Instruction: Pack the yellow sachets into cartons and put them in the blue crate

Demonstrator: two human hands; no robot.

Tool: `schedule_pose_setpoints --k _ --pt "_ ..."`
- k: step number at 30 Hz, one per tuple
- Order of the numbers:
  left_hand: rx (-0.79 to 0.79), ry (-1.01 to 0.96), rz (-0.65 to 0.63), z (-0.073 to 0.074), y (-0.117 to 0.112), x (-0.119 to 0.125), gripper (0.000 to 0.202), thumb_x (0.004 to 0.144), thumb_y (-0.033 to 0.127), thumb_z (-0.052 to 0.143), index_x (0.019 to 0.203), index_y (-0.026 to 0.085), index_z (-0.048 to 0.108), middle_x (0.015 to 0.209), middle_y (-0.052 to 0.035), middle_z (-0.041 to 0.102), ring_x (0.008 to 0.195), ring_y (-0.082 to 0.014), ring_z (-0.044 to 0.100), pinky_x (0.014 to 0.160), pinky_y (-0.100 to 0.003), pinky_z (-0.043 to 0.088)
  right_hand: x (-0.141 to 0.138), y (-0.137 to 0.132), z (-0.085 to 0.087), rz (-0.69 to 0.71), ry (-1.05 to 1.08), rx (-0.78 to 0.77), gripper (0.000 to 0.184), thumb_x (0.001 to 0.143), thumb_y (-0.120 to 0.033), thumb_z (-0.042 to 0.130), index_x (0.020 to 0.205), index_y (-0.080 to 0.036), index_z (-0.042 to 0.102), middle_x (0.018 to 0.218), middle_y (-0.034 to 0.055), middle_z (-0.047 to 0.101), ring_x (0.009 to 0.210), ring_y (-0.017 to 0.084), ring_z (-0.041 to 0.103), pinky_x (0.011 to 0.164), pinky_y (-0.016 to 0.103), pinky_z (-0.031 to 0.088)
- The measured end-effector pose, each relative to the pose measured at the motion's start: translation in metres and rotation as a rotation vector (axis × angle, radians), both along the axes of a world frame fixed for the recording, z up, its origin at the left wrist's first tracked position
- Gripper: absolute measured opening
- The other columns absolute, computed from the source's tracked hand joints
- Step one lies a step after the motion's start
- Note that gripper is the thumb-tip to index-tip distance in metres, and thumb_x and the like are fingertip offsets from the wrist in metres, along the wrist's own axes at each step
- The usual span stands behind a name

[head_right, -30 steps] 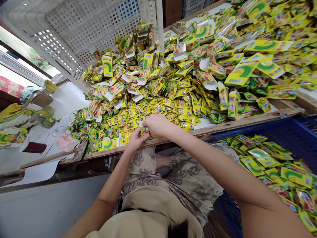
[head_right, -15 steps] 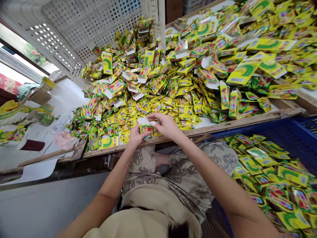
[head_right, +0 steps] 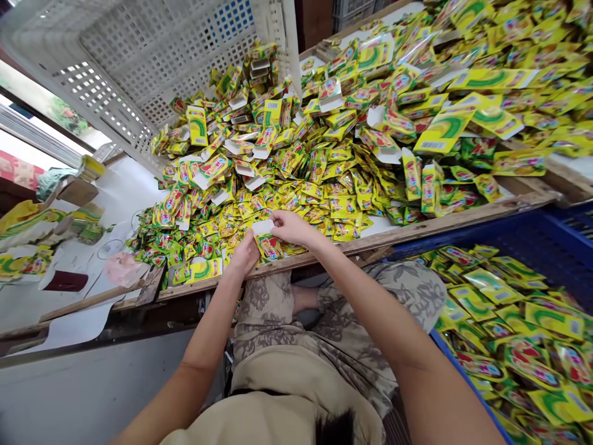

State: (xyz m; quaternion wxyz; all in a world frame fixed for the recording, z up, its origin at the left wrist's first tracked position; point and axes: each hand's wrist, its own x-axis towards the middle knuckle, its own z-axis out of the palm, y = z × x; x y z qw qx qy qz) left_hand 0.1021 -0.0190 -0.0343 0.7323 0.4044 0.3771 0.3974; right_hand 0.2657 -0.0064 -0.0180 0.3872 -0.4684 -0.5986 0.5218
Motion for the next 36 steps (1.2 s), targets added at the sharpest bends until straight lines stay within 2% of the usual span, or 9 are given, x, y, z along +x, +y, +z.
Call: schedule_pose_setpoints --k 4,11,16,19,22,25,28,32,36 --pt "-0.134 -0.045 -0.104 0.011 0.013 -0.001 0.041 0.069 0.027 0.073 0.106 0.014 0.061 0.105 -0.0076 0.069 0.112 -0.026 0.058 0.104 -0.043 0.04 -0.001 0.011 -0.002 -0.006 0.019 0.037 0.014 0.059 -0.015 0.053 0.072 -0.018 0.051 0.057 -0.0061 0.047 0.05 0.008 0.042 0.045 0.02 0.031" --pt "-0.339 -0.112 -0.07 0.01 0.02 -0.006 0.031 0.077 0.033 0.064 0.101 0.014 0.061 0.098 -0.0085 0.07 0.104 -0.025 0.063 0.097 -0.043 0.047 0.009 0.011 -0.009 -0.033 0.086 0.034 0.017 0.061 -0.019 0.055 0.077 -0.018 0.054 0.061 -0.005 0.051 0.051 0.008 0.042 0.047 0.02 0.03" --pt "-0.359 -0.084 -0.115 0.017 0.026 -0.005 0.036 0.068 0.011 0.063 0.104 0.013 0.061 0.093 -0.0064 0.071 0.094 -0.0224 0.067 0.095 -0.041 0.048 0.006 0.015 -0.01 -0.007 0.081 0.053 0.013 0.063 -0.022 0.058 0.075 -0.018 0.054 0.061 -0.0045 0.051 0.053 0.009 0.043 0.049 0.021 0.033" --pt "-0.361 -0.042 -0.148 0.022 0.03 -0.004 0.033 0.063 0.008 0.063 0.096 0.011 0.063 0.089 -0.0073 0.072 0.09 -0.0229 0.067 0.094 -0.043 0.047 0.004 0.014 -0.009 0.02 0.063 0.091 0.013 0.068 -0.025 0.058 0.077 -0.017 0.055 0.061 -0.0043 0.051 0.051 0.009 0.042 0.048 0.022 0.032" --pt "-0.197 0.077 -0.056 0.02 0.024 -0.006 0.02 0.064 0.012 0.067 0.083 0.014 0.065 0.086 -0.0058 0.071 0.087 -0.0219 0.067 0.094 -0.043 0.046 0.008 0.006 -0.006 -0.004 -0.052 0.23 0.01 0.075 -0.026 0.056 0.078 -0.017 0.058 0.062 -0.0026 0.054 0.053 0.011 0.044 0.05 0.023 0.034" --pt "0.258 0.292 0.149 0.015 0.009 -0.013 0.008 0.071 0.021 0.069 0.079 0.018 0.069 0.092 -0.0044 0.071 0.094 -0.0204 0.064 0.098 -0.042 0.043 0.016 -0.009 -0.005 0.015 -0.186 0.47 0.014 0.083 -0.025 0.051 0.081 -0.019 0.064 0.077 0.0036 0.063 0.072 0.016 0.057 0.068 0.029 0.043" --pt "0.611 0.438 0.168 0.013 -0.005 -0.02 0.011 0.074 0.026 0.07 0.083 0.022 0.072 0.099 -0.0053 0.07 0.103 -0.0211 0.061 0.102 -0.041 0.039 0.021 -0.021 -0.004 0.079 -0.232 0.58 0.016 0.086 -0.029 0.051 0.09 -0.022 0.065 0.095 0.0072 0.067 0.092 0.021 0.059 0.083 0.033 0.044" --pt "0.661 0.475 0.136 0.017 -0.012 -0.021 0.012 0.074 0.03 0.07 0.083 0.023 0.072 0.097 -0.0059 0.071 0.1 -0.0214 0.063 0.099 -0.041 0.042 0.018 -0.027 -0.004 0.057 -0.22 0.526 0.014 0.086 -0.032 0.053 0.086 -0.022 0.063 0.092 0.0067 0.067 0.087 0.02 0.06 0.08 0.033 0.046" --pt "0.58 0.498 0.146 0.019 -0.012 -0.015 0.019 0.072 0.033 0.072 0.085 0.02 0.07 0.089 -0.005 0.069 0.082 -0.0178 0.064 0.08 -0.033 0.05 0.011 -0.029 -0.004 -0.004 -0.2 0.467 0.012 0.083 -0.026 0.054 0.091 -0.021 0.061 0.087 0.0053 0.064 0.075 0.017 0.059 0.073 0.031 0.046"
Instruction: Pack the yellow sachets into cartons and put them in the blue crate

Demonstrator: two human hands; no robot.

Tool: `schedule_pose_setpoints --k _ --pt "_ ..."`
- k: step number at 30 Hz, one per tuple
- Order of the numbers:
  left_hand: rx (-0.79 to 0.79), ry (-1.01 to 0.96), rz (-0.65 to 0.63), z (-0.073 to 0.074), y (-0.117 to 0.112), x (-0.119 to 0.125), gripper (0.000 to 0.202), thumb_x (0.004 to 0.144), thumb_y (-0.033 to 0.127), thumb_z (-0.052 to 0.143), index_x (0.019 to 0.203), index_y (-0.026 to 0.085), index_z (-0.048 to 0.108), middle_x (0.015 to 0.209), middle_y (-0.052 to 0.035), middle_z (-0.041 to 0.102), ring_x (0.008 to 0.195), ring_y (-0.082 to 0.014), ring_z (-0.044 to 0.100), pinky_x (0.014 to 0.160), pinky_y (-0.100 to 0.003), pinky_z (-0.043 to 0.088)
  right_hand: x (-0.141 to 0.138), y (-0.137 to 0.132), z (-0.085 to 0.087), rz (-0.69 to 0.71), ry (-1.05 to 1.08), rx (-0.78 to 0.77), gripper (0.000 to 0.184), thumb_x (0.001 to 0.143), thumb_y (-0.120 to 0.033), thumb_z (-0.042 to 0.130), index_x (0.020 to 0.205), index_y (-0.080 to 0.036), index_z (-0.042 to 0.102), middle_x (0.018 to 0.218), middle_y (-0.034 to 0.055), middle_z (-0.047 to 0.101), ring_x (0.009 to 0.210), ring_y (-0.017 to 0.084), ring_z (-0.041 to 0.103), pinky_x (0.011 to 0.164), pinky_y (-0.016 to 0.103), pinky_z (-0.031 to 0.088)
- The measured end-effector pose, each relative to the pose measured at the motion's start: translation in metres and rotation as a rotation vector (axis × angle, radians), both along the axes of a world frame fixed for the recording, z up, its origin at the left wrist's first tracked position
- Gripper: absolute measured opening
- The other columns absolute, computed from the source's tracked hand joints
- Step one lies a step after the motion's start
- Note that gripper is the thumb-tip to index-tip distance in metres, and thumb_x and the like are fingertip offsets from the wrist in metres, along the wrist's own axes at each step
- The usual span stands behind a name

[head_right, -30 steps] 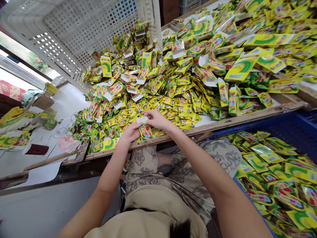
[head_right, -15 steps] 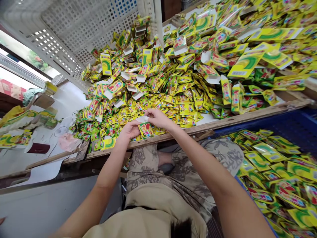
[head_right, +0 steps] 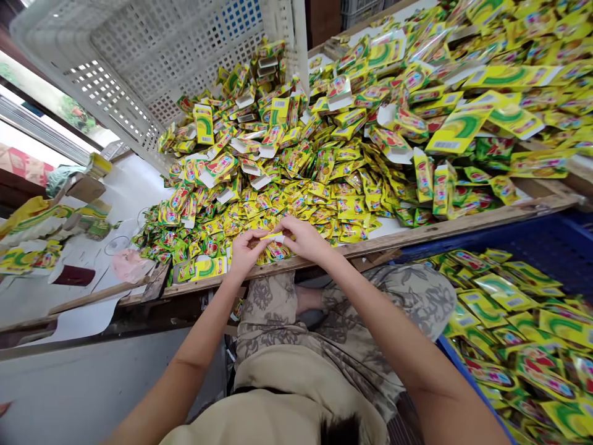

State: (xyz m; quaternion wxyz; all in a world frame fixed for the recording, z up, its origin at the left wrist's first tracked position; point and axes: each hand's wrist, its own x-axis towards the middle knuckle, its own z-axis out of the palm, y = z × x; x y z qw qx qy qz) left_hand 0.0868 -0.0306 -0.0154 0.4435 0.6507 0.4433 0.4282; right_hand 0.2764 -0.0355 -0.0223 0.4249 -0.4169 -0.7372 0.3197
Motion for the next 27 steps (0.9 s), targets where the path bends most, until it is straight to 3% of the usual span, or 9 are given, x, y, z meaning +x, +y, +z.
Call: schedule_pose_setpoints --k 3,7,11,15,21,23,27 --pt "-0.025 -0.018 0.027 0.001 0.002 0.005 0.021 0.073 0.035 0.07 0.087 0.019 0.068 0.081 -0.0025 0.068 0.071 -0.0138 0.062 0.071 -0.028 0.05 -0.003 0.0 0.001 -0.054 0.061 -0.053 0.011 0.083 -0.023 0.053 0.09 -0.02 0.06 0.082 0.0039 0.064 0.073 0.016 0.058 0.069 0.028 0.045" --pt "-0.047 -0.067 0.028 0.006 0.007 0.007 0.018 0.074 0.035 0.069 0.082 0.019 0.068 0.079 -0.0014 0.068 0.072 -0.0136 0.062 0.073 -0.028 0.049 -0.003 0.003 0.004 -0.1 0.162 -0.146 0.012 0.081 -0.029 0.057 0.085 -0.019 0.062 0.074 0.0016 0.063 0.067 0.014 0.057 0.063 0.026 0.044" --pt "-0.194 -0.125 -0.065 0.009 0.011 0.002 0.019 0.069 0.032 0.074 0.08 0.017 0.069 0.082 -0.0026 0.069 0.078 -0.0149 0.063 0.079 -0.03 0.048 0.001 0.003 0.005 0.001 0.26 -0.27 0.016 0.077 -0.031 0.06 0.084 -0.018 0.064 0.076 0.0018 0.065 0.067 0.015 0.058 0.062 0.026 0.045" --pt "-0.297 -0.149 -0.145 0.011 0.011 -0.005 0.02 0.069 0.032 0.074 0.083 0.018 0.072 0.088 -0.0036 0.071 0.083 -0.017 0.064 0.084 -0.032 0.047 0.004 0.001 0.006 0.059 0.272 -0.3 0.015 0.076 -0.03 0.059 0.083 -0.017 0.064 0.076 0.0021 0.065 0.068 0.015 0.059 0.065 0.028 0.047" --pt "-0.117 -0.004 -0.195 0.016 0.0 -0.009 0.02 0.077 0.036 0.066 0.09 0.023 0.074 0.097 -0.0054 0.071 0.096 -0.0215 0.062 0.093 -0.039 0.045 0.006 -0.006 0.002 0.075 0.195 -0.211 0.018 0.078 -0.032 0.061 0.088 -0.019 0.066 0.088 0.0055 0.068 0.079 0.018 0.063 0.073 0.032 0.05" --pt "-0.025 0.015 -0.199 0.012 -0.006 -0.009 0.02 0.077 0.034 0.067 0.094 0.025 0.073 0.101 -0.0057 0.07 0.102 -0.0224 0.06 0.098 -0.041 0.043 0.006 -0.009 -0.002 0.063 0.188 -0.16 0.02 0.078 -0.035 0.063 0.091 -0.02 0.066 0.093 0.0066 0.068 0.082 0.019 0.063 0.074 0.033 0.05" --pt "0.08 0.036 -0.086 -0.002 -0.015 -0.008 0.022 0.076 0.03 0.068 0.097 0.028 0.072 0.103 -0.0051 0.07 0.102 -0.022 0.06 0.101 -0.043 0.04 0.003 -0.014 -0.01 0.008 0.122 -0.025 0.018 0.083 -0.034 0.058 0.093 -0.022 0.066 0.093 0.0066 0.068 0.085 0.02 0.063 0.078 0.034 0.05"
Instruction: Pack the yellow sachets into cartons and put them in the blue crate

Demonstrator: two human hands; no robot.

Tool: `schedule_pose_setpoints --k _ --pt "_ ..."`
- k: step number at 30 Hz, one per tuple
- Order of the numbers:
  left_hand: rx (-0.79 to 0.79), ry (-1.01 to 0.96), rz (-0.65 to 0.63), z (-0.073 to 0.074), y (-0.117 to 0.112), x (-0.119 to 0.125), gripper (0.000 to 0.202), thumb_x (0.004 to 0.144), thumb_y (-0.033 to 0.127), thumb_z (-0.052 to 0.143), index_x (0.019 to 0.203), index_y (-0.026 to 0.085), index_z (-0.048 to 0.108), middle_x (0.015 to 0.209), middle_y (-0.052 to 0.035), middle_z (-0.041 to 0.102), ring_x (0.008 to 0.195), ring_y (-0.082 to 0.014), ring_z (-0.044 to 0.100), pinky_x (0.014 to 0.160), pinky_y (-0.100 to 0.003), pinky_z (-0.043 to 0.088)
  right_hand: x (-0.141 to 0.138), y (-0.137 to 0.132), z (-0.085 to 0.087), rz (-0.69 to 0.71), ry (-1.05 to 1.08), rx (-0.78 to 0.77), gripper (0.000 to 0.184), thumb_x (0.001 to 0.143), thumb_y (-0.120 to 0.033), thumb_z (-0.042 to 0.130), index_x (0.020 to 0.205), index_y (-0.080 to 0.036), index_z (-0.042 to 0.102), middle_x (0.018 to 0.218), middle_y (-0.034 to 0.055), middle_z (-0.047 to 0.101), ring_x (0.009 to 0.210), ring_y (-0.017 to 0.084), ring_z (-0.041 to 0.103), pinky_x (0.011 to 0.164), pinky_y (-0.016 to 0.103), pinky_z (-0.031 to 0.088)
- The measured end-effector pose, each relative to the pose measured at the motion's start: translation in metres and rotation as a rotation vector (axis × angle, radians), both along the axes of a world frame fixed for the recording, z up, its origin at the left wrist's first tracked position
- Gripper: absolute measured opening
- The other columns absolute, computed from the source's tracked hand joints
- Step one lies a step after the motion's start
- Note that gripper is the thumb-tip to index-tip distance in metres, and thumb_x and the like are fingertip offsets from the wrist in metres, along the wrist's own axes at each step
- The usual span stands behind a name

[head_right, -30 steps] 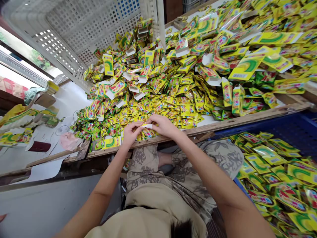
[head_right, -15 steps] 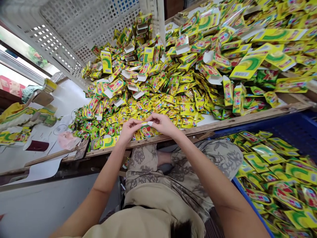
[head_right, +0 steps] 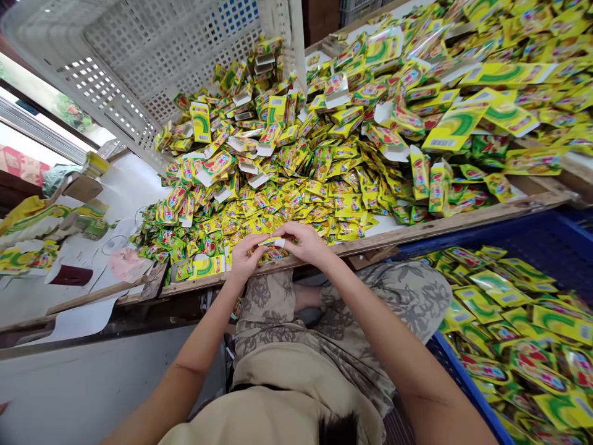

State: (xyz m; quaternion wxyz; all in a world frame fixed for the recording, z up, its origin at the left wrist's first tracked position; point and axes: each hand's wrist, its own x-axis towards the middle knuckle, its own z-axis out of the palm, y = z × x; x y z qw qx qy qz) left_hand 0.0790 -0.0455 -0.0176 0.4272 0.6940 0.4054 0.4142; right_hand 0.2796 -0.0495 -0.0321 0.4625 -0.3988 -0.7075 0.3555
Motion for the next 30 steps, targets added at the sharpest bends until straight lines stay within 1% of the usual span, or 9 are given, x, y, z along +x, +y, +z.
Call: schedule_pose_setpoints --k 8,13,17,20,21,23,25,28,30 --pt "0.02 0.012 0.031 -0.005 -0.004 0.001 0.019 0.078 0.032 0.066 0.096 0.029 0.072 0.11 -0.0052 0.067 0.106 -0.0223 0.059 0.104 -0.044 0.039 -0.008 -0.012 -0.007 -0.075 -0.111 0.122 0.022 0.088 -0.027 0.05 0.103 -0.024 0.065 0.1 0.0082 0.068 0.094 0.022 0.062 0.084 0.038 0.048" --pt "0.056 -0.01 0.085 -0.001 -0.011 0.002 0.038 0.076 0.036 0.067 0.112 0.025 0.063 0.12 -0.0094 0.06 0.11 -0.0243 0.056 0.099 -0.042 0.042 -0.009 -0.016 0.004 -0.173 0.087 0.064 0.016 0.086 -0.028 0.053 0.097 -0.026 0.065 0.097 0.0073 0.069 0.092 0.023 0.063 0.083 0.038 0.05" --pt "0.161 0.055 0.339 0.005 -0.007 -0.021 0.034 0.082 0.038 0.06 0.112 0.023 0.06 0.117 -0.0104 0.057 0.106 -0.0232 0.055 0.092 -0.037 0.045 0.03 -0.038 0.008 -0.735 0.247 -0.088 0.026 0.089 -0.022 0.045 0.111 -0.03 0.057 0.099 0.0059 0.067 0.085 0.02 0.066 0.073 0.034 0.055" --pt "0.186 0.331 0.443 0.005 -0.001 -0.05 0.035 0.079 0.036 0.063 0.11 0.022 0.06 0.112 -0.0108 0.057 0.109 -0.0254 0.051 0.096 -0.04 0.04 0.065 -0.066 -0.003 -1.307 0.011 -0.258 0.045 0.095 -0.022 0.024 0.134 -0.04 0.039 0.111 0.0048 0.061 0.091 0.018 0.066 0.07 0.033 0.055" --pt "0.165 0.422 0.46 0.003 0.0 -0.058 0.039 0.076 0.036 0.066 0.111 0.022 0.059 0.112 -0.0113 0.057 0.109 -0.0266 0.051 0.097 -0.042 0.039 0.071 -0.074 -0.009 -1.316 0.142 -0.217 0.046 0.096 -0.026 0.021 0.138 -0.042 0.034 0.12 0.0056 0.057 0.101 0.019 0.063 0.075 0.036 0.054" --pt "0.096 0.554 0.452 -0.003 0.001 -0.069 0.048 0.071 0.037 0.071 0.113 0.02 0.057 0.111 -0.0122 0.056 0.109 -0.0288 0.05 0.097 -0.045 0.038 0.069 -0.081 -0.018 -1.021 0.537 -0.112 0.041 0.094 -0.039 0.029 0.133 -0.045 0.041 0.119 0.0064 0.057 0.097 0.022 0.063 0.075 0.041 0.054" --pt "0.028 0.607 0.415 -0.012 0.002 -0.069 0.053 0.068 0.038 0.074 0.114 0.019 0.056 0.112 -0.0132 0.055 0.109 -0.0302 0.051 0.096 -0.046 0.038 0.047 -0.075 -0.021 -0.5 0.704 -0.15 0.037 0.086 -0.047 0.046 0.122 -0.041 0.05 0.106 0.0059 0.063 0.085 0.023 0.065 0.073 0.044 0.054" --pt "-0.005 0.56 0.393 -0.023 0.009 -0.059 0.052 0.065 0.039 0.076 0.11 0.018 0.059 0.109 -0.0127 0.057 0.105 -0.0298 0.053 0.094 -0.045 0.04 -0.006 -0.047 -0.011 -0.002 0.303 -0.268 0.026 0.084 -0.033 0.053 0.11 -0.028 0.056 0.097 0.0074 0.067 0.085 0.023 0.065 0.079 0.04 0.054" --pt "0.004 0.484 0.387 -0.025 0.017 -0.052 0.048 0.064 0.037 0.078 0.104 0.018 0.061 0.103 -0.0109 0.058 0.1 -0.0281 0.055 0.092 -0.043 0.041 -0.04 -0.023 -0.001 -0.002 -0.177 -0.143 0.02 0.083 -0.021 0.053 0.101 -0.026 0.058 0.101 0.007 0.065 0.093 0.022 0.062 0.085 0.035 0.051"
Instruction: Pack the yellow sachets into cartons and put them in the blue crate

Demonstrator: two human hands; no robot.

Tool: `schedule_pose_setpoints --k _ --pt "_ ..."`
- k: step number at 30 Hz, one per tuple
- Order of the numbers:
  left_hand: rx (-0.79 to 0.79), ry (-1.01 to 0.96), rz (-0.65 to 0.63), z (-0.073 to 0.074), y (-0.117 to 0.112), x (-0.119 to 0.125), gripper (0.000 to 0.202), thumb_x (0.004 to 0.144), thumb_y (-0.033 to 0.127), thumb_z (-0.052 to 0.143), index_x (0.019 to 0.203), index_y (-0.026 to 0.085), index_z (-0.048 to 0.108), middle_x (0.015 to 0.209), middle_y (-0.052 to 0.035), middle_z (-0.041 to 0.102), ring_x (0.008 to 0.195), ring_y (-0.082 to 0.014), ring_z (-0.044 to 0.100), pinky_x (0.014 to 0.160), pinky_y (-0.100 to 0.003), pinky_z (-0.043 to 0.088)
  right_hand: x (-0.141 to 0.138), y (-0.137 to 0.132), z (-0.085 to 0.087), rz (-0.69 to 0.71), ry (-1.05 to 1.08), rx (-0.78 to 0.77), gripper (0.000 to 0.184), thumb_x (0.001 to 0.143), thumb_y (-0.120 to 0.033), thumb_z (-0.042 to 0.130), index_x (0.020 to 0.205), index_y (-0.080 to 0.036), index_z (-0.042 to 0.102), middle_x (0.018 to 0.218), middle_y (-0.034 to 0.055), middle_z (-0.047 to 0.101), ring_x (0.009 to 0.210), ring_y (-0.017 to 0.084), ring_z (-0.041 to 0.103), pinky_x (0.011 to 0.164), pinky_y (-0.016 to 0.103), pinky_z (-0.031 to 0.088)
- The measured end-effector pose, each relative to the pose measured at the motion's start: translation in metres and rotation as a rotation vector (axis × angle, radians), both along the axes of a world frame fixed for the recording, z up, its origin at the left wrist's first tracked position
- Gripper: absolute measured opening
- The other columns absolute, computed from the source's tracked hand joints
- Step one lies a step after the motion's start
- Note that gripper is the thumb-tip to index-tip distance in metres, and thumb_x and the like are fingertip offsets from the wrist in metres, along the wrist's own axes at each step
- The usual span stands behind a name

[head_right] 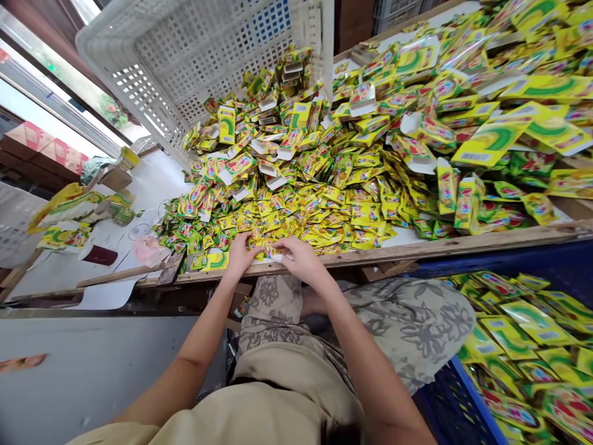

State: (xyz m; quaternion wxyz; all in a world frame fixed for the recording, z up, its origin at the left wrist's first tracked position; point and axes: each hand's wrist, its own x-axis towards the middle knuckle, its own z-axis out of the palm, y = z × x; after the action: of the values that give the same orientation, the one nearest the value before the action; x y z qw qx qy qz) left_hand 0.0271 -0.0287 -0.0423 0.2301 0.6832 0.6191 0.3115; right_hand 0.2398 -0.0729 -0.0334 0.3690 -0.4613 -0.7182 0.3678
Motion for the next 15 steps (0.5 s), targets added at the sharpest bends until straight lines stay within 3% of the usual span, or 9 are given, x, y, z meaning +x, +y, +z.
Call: schedule_pose_setpoints --k 2,4,7,11,15 --pt "0.046 -0.037 -0.011 0.003 0.008 0.002 0.042 0.066 0.036 0.076 0.101 0.019 0.062 0.1 -0.0098 0.059 0.097 -0.0265 0.055 0.091 -0.041 0.041 -0.024 0.021 0.006 -0.045 -0.159 0.045 0.026 0.077 -0.008 0.054 0.097 -0.022 0.059 0.107 0.011 0.061 0.105 0.027 0.055 0.092 0.04 0.044" --pt "0.134 0.005 0.016 0.01 0.014 -0.004 0.033 0.074 0.034 0.07 0.102 0.019 0.062 0.102 -0.0101 0.058 0.098 -0.0253 0.055 0.091 -0.039 0.041 -0.037 0.035 0.005 -0.103 -0.243 0.046 0.031 0.072 -0.001 0.054 0.097 -0.019 0.058 0.108 0.0146 0.057 0.105 0.03 0.051 0.09 0.042 0.042" --pt "0.247 0.201 0.165 0.023 0.019 -0.023 0.023 0.084 0.03 0.058 0.103 0.018 0.058 0.107 -0.0115 0.056 0.105 -0.0248 0.052 0.093 -0.038 0.04 -0.041 0.044 0.0 -0.164 -0.339 0.029 0.03 0.071 -0.001 0.056 0.097 -0.018 0.057 0.102 0.0146 0.057 0.099 0.029 0.051 0.081 0.039 0.042" --pt "0.06 0.503 0.381 0.028 0.02 -0.054 0.04 0.076 0.031 0.067 0.11 0.015 0.052 0.112 -0.0161 0.054 0.111 -0.0318 0.049 0.091 -0.044 0.04 -0.036 0.042 -0.005 -0.213 -0.384 0.01 0.023 0.076 -0.004 0.049 0.094 -0.018 0.056 0.094 0.011 0.059 0.093 0.025 0.053 0.075 0.033 0.04" --pt "-0.049 0.524 0.386 0.025 0.021 -0.072 0.041 0.071 0.032 0.072 0.105 0.015 0.056 0.102 -0.0126 0.059 0.105 -0.0319 0.051 0.087 -0.043 0.04 -0.033 0.039 -0.008 -0.271 -0.278 0.01 0.015 0.076 -0.01 0.048 0.084 -0.019 0.057 0.088 0.0073 0.057 0.082 0.021 0.055 0.069 0.031 0.041"
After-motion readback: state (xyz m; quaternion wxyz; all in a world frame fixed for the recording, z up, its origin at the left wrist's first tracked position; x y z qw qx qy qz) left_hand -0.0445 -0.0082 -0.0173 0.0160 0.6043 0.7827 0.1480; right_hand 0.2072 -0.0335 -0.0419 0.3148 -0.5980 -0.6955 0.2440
